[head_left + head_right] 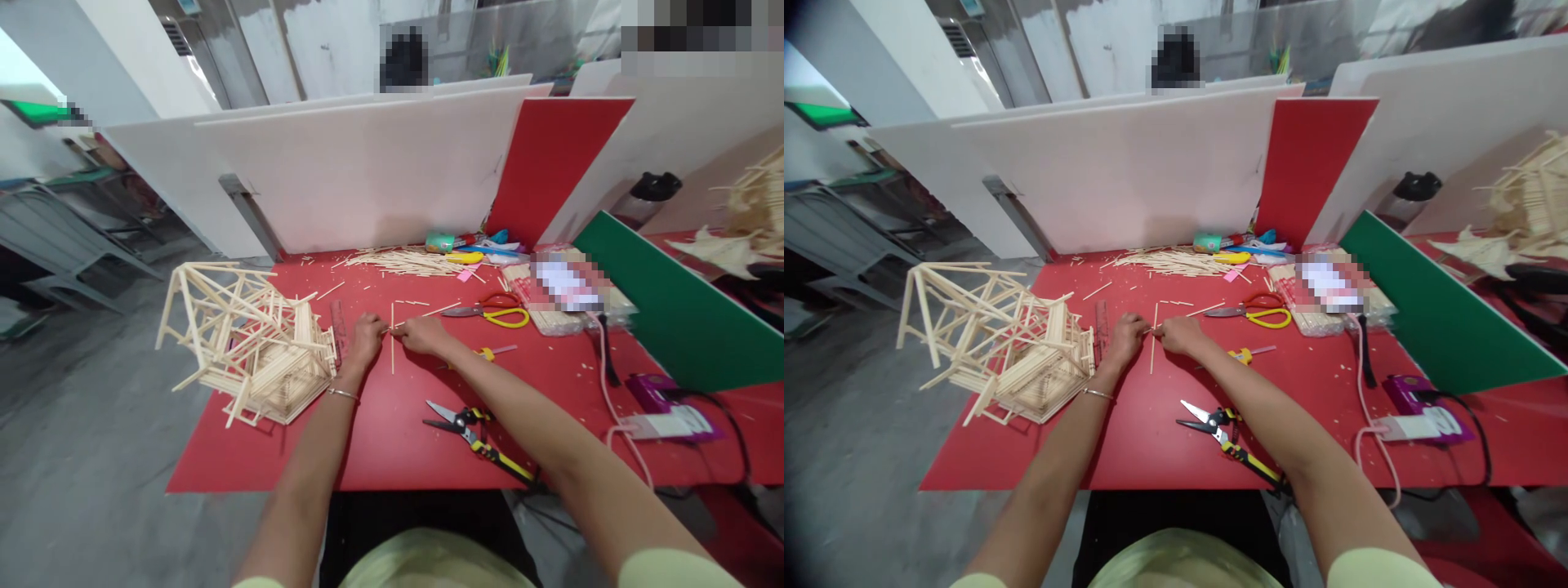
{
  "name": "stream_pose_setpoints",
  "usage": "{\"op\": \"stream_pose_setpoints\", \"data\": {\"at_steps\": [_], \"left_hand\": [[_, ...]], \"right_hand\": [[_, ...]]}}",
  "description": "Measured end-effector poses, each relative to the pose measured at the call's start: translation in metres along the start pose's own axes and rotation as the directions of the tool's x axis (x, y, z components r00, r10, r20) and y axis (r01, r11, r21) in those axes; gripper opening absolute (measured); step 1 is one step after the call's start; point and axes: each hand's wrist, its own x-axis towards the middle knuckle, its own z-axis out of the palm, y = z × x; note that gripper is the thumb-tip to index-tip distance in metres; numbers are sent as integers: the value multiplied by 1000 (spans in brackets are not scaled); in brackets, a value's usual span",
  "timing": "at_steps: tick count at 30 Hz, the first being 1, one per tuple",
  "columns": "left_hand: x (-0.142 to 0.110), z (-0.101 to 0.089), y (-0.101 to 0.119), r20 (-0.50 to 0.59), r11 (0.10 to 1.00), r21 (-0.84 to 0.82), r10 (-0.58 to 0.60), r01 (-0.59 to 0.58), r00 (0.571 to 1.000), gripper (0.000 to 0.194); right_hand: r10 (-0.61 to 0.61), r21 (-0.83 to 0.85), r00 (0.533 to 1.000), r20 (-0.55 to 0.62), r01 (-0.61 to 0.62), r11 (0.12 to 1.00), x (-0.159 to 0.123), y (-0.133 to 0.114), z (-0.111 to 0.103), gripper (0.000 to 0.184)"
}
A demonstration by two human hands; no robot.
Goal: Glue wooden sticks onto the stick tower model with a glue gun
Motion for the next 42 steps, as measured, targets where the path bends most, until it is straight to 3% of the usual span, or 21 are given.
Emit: {"op": "stream_pose_setpoints", "data": {"at_steps": [6, 12, 28, 42], "left_hand": [[-34, -12, 7, 41, 998, -51, 31, -29, 999, 30], [-43, -10, 12, 41, 995, -87, 52, -48, 998, 26], [0, 9, -2, -11, 998, -21, -62, 62, 998, 26], [-4, -3, -7, 63, 996, -43, 85, -82, 994, 26]], "right_hand": [[-4, 9, 1000, 14, 4, 1000, 0, 0, 1, 41], [7, 7, 1000, 9, -7, 1000, -3, -2, 0, 39], [15, 13, 1000, 5, -15, 1000, -4, -5, 3, 40], [5, 25, 1000, -25, -5, 1000, -2, 0, 9, 42]]}}
